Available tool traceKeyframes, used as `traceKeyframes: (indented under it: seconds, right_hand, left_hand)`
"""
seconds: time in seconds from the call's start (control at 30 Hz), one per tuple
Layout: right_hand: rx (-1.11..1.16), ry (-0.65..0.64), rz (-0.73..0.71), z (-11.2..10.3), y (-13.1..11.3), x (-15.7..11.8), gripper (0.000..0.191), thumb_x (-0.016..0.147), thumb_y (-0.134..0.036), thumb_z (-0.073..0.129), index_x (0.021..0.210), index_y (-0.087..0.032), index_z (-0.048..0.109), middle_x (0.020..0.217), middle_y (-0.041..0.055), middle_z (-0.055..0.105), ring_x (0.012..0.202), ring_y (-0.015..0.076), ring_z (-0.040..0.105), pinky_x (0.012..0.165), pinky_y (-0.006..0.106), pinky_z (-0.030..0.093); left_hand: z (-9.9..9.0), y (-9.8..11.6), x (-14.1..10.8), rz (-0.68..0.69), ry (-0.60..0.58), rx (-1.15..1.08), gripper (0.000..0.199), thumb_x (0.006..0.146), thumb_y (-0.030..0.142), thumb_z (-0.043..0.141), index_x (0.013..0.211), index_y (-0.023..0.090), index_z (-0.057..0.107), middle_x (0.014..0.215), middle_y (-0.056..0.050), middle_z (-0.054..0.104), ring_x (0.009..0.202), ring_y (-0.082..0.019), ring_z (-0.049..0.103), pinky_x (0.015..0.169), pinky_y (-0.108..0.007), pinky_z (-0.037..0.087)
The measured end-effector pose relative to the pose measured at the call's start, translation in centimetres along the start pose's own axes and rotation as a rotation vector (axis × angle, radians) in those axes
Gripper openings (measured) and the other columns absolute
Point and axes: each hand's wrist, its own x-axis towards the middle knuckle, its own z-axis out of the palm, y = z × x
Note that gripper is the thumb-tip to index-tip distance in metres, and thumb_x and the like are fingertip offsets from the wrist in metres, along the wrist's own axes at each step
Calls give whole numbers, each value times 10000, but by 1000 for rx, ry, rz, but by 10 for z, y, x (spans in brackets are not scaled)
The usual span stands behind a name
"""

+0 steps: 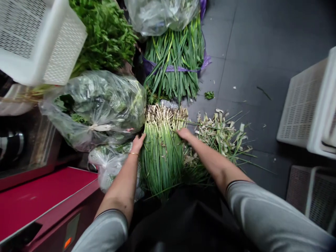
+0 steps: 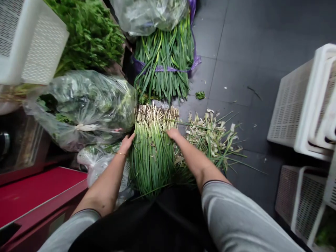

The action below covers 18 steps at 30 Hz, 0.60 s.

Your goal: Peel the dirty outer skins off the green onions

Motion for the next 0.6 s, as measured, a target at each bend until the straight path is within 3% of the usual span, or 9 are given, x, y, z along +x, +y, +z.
traceKeyframes:
  seconds: [0.1,0.17,0.27,0.3,0.33,0.4,0.47,0.53,0.6]
  right_hand:
    - [-12,-25,44,41,-25,-12,634,975,-437,382,1348,71,449,1295,345,549,1151,346,606,890,396,477]
    - [-30,-47,11,37,-28,-13,628,921,-492,497,1331,-16,511,1287,285,586,1176,352,588,943,406,455]
    - [-71,32,-88,-15,-4,2,516,920,-486,502,1288,-131,572,1306,199,597,1245,349,526,1031,426,391]
    - [-102,146,-135,-37,7,9,505,944,-451,459,1330,-133,532,1361,197,554,1280,341,492,1056,425,367]
    - [-145,247,-143,-55,18,15,538,950,-428,447,1381,-106,470,1411,217,499,1317,348,448,1084,441,334]
    - [-178,220,-57,-72,33,19,553,935,-382,476,1370,-41,458,1397,267,486,1317,383,434,1096,505,302]
    - [-144,51,-3,-56,35,9,451,895,-339,543,1224,-34,584,1256,257,601,1214,388,528,1053,520,354]
    - [-77,-79,-69,-19,27,-12,287,839,-308,615,1022,-96,683,1053,170,710,1051,328,629,971,442,449]
    - [9,-127,-161,15,22,-31,232,803,-299,647,974,-148,694,963,87,739,994,255,652,924,348,483]
  left_hand:
    - [15,-5,0,22,-53,-40,621,810,499,619,1278,96,554,1295,-198,625,1204,-283,596,1024,-361,440]
    - [19,-2,-4,39,-18,35,650,772,490,659,1277,95,550,1262,-209,635,1195,-310,594,1021,-393,442]
    - [18,13,-16,170,178,202,672,789,448,622,1328,62,507,1318,-260,566,1288,-376,496,1070,-488,383]
    - [18,22,-23,282,221,227,652,818,421,580,1354,61,484,1357,-258,534,1320,-372,461,1096,-496,353]
    - [20,34,-31,420,230,232,621,850,389,532,1379,70,464,1391,-242,511,1344,-351,436,1122,-488,326]
    - [33,61,-53,707,122,227,562,894,339,461,1402,98,448,1426,-194,501,1366,-300,417,1161,-456,284]
    - [54,89,-76,889,-13,267,562,918,354,437,1427,116,428,1432,-177,507,1390,-300,383,1174,-480,256]
    - [79,110,-91,1009,-135,345,584,937,396,415,1457,133,397,1480,-159,463,1431,-308,313,1186,-499,220]
    - [99,118,-95,1062,-239,453,561,944,422,405,1438,159,436,1455,-141,499,1434,-318,306,1186,-532,193]
